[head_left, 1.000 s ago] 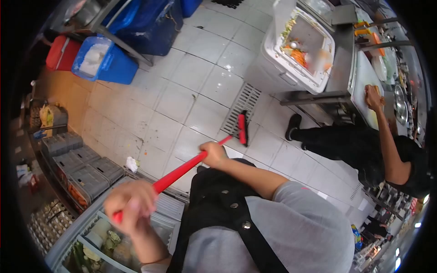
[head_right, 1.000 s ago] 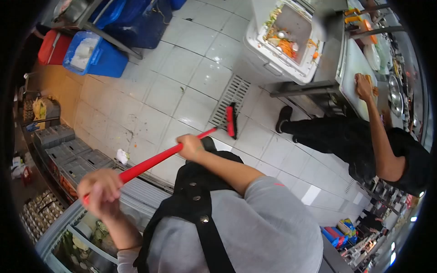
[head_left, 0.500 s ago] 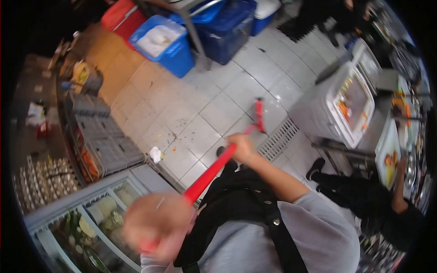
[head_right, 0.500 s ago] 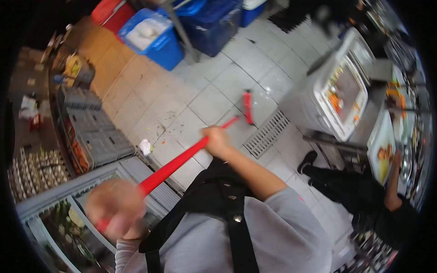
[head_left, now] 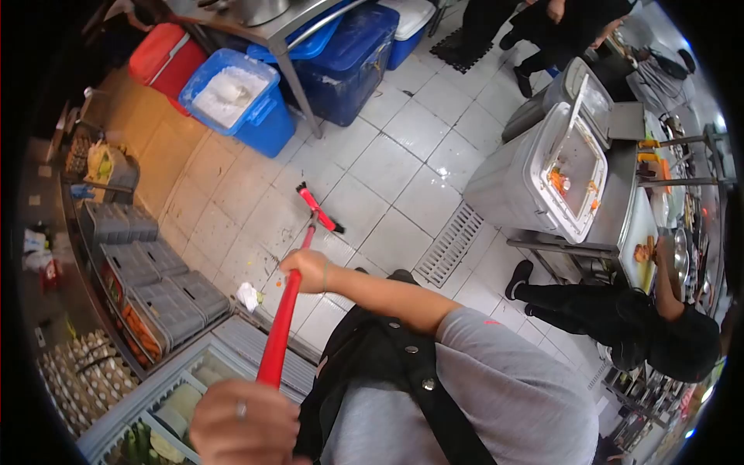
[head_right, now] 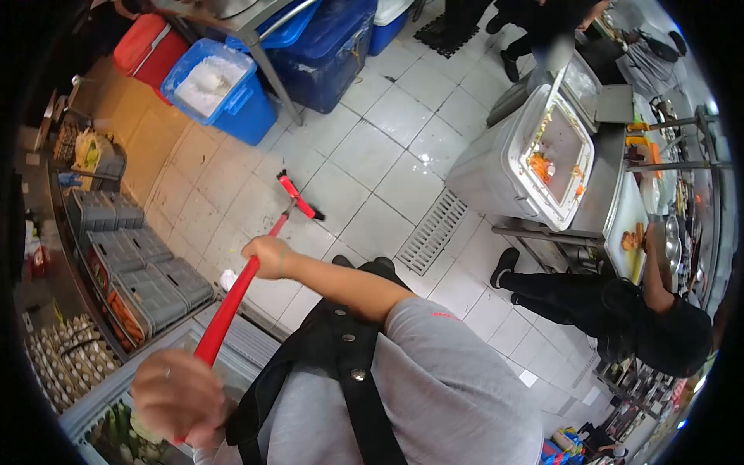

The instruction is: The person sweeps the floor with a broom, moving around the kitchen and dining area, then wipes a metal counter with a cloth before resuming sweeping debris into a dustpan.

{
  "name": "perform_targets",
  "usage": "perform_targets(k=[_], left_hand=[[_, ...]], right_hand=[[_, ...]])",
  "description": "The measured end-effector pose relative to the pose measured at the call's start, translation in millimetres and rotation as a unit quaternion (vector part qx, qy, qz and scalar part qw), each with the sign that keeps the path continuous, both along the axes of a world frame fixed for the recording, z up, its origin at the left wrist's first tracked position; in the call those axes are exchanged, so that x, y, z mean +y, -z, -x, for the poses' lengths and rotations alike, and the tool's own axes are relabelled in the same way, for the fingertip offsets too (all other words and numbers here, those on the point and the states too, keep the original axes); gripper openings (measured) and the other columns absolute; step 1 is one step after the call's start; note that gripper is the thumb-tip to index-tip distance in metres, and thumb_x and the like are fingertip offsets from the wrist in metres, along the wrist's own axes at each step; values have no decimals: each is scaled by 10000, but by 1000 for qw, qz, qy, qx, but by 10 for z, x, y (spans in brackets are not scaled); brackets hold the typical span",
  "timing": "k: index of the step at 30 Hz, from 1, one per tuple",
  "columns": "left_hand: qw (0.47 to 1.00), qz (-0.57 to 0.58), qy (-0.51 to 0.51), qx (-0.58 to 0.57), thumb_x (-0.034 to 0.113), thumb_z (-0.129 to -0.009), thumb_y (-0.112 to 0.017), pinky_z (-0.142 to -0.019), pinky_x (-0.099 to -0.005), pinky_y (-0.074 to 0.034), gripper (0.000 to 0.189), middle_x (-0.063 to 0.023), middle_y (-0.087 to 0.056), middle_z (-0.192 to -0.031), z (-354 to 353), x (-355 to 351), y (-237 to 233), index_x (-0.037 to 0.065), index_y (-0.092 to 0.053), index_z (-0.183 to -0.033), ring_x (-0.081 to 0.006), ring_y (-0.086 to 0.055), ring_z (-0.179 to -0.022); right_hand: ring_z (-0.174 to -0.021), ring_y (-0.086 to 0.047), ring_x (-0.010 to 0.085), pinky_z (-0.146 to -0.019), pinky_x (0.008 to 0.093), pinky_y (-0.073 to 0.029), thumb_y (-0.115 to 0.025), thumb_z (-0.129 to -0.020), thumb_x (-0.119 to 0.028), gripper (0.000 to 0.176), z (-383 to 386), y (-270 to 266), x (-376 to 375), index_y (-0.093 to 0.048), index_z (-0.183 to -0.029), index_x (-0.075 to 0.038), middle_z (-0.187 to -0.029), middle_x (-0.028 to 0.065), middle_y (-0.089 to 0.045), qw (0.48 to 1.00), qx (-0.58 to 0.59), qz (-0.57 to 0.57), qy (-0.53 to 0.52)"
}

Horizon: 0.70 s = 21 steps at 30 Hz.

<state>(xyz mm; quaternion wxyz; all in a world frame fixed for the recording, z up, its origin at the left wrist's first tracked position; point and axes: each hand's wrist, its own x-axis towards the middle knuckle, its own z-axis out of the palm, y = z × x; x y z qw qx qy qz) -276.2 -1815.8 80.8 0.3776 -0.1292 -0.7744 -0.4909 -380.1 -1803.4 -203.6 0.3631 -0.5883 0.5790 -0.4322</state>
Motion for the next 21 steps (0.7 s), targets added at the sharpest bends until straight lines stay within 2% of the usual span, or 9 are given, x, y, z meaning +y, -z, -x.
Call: perform_targets(k=[3, 4, 5, 7, 8, 12, 15, 17, 21], left_hand=[[997, -44, 62, -24, 120, -707, -632, -472, -308, -499, 219, -47, -490, -523, 3, -74, -394, 40, -460, -598, -169, -503, -454], [990, -47, 124, 55, 85, -748, -596, -368, -232, -472, 267, -29, -536, -490, -20, -220, -160, 114, -447, -529, -110, -524, -387], [988, -92, 116, 36, 87, -750, -586, -398, -253, -483, 241, -37, -543, -500, 22, -283, 17, 102, -476, -536, -128, -540, -410], [988, -113, -38, -94, 42, -727, -580, -474, -311, -491, 220, -69, -560, -543, 135, -239, 269, 72, -488, -530, -194, -571, -492], [958, -84, -185, -201, -4, -703, -584, -520, -348, -489, 226, -93, -569, -577, 337, -153, 338, 54, -471, -516, -242, -587, -552], [962, -221, -12, -160, -76, -678, -588, -622, -347, -493, 216, -104, -581, -617, 1175, -43, 1548, 13, -457, -532, -247, -591, -599], [964, -168, -104, -178, -81, -677, -582, -614, -360, -499, 245, -106, -569, -612, 1566, -131, 1415, 16, -426, -516, -246, -583, -587], [963, -180, -94, -177, -104, -661, -566, -585, -359, -501, 245, -114, -573, -618, 1648, -369, 1067, 19, -426, -501, -238, -583, -567], [974, -165, -108, -116, -9, -662, -542, -487, -315, -467, 185, -83, -549, -568, 1930, -481, 232, 25, -469, -495, -231, -560, -519]], right_hand=[[-696, -545, 386, -591, 462, -431, -589, -596, -108, 113, 238, -326, 52, -499, -604, -41, -667, 182, -545, 998, 43, -3, 45], [-700, -546, 387, -597, 464, -433, -594, -600, -110, 119, 365, -372, 139, -499, -605, -38, -674, 184, -548, 996, 59, -13, 66], [-705, -549, 389, -603, 469, -435, -600, -608, -119, 128, 571, -320, 232, -503, -609, -35, -677, 187, -549, 992, 85, -31, 87], [-720, -556, 397, -615, 477, -436, -608, -629, -149, 149, 1144, -66, 491, -518, -619, -31, -691, 198, -559, 975, 158, -84, 133], [-717, -554, 402, -616, 474, -435, -611, -631, -155, 148, 1437, 108, 642, -526, -619, -34, -682, 196, -561, 961, 174, -136, 164], [-658, -531, 383, -595, 449, -429, -647, -589, -167, 193, 2383, 1002, 1115, -499, -577, -44, -629, 169, -543, 943, 203, -128, 229], [-658, -528, 380, -588, 449, -420, -638, -581, -160, 192, 2600, 1115, 883, -484, -559, -47, -602, 167, -527, 951, 169, -106, 236], [-666, -523, 393, -586, 453, -414, -607, -600, -138, 174, 2510, 1033, 524, -476, -563, -30, -607, 199, -514, 971, 112, -96, 190], [-693, -532, 401, -608, 468, -427, -568, -617, -72, 110, 2538, 135, 173, -489, -585, -2, -624, 209, -529, 987, 58, -52, 142]])
